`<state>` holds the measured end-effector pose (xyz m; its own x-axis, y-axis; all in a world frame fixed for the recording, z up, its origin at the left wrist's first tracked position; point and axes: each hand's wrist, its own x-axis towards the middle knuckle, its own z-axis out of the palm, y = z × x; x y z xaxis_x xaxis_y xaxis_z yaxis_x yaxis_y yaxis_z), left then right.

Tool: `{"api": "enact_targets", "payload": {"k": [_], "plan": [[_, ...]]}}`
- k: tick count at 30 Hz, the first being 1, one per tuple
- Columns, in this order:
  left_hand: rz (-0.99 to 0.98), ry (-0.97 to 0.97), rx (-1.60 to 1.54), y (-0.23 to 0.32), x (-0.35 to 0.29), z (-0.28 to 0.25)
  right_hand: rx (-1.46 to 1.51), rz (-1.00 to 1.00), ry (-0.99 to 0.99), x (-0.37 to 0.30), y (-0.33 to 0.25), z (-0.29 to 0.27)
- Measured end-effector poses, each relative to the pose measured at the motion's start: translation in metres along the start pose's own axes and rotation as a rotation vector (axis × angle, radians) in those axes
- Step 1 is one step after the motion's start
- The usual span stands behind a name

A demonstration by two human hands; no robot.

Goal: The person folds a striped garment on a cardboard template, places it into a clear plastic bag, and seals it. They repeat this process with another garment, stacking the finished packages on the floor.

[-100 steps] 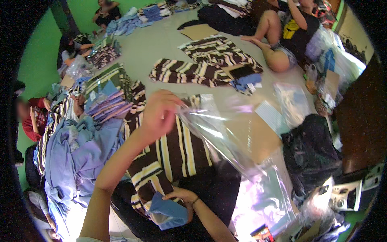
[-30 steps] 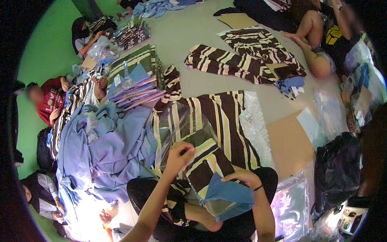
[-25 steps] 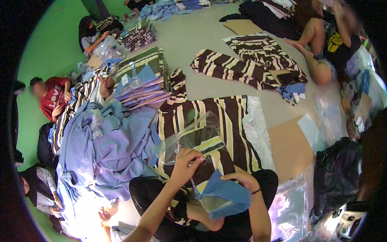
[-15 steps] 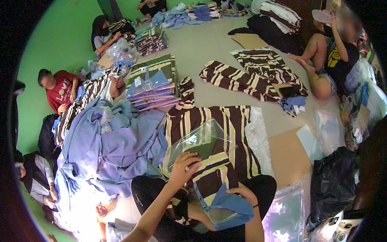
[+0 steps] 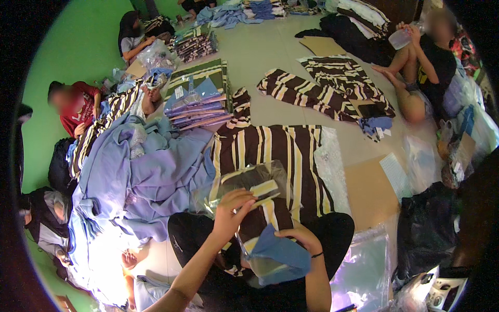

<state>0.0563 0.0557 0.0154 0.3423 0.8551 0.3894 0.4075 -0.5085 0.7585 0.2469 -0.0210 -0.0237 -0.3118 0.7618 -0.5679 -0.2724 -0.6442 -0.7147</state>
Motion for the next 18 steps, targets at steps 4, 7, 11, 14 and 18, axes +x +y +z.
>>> {"api": "enact_targets", "payload": {"k": [4, 7, 11, 14, 18], "plan": [[0.041, -0.229, -0.095, 0.002, 0.003, -0.003, 0.019, -0.094, -0.080, -0.001, -0.001, 0.005], [0.128, -0.340, -0.063, 0.014, -0.005, 0.000, -0.053, -0.059, -0.077, 0.001, 0.002, 0.012], [0.040, -0.165, -0.152, 0.031, -0.017, -0.005, 0.031, -0.271, 0.020, -0.002, 0.010, 0.026], [-0.051, 0.396, 0.089, 0.039, -0.018, -0.012, 0.022, -0.333, 0.049, -0.010, 0.006, 0.028], [-0.501, 0.229, -0.986, 0.041, 0.002, -0.021, -0.162, -0.409, 0.149, -0.018, -0.016, 0.024]]}}
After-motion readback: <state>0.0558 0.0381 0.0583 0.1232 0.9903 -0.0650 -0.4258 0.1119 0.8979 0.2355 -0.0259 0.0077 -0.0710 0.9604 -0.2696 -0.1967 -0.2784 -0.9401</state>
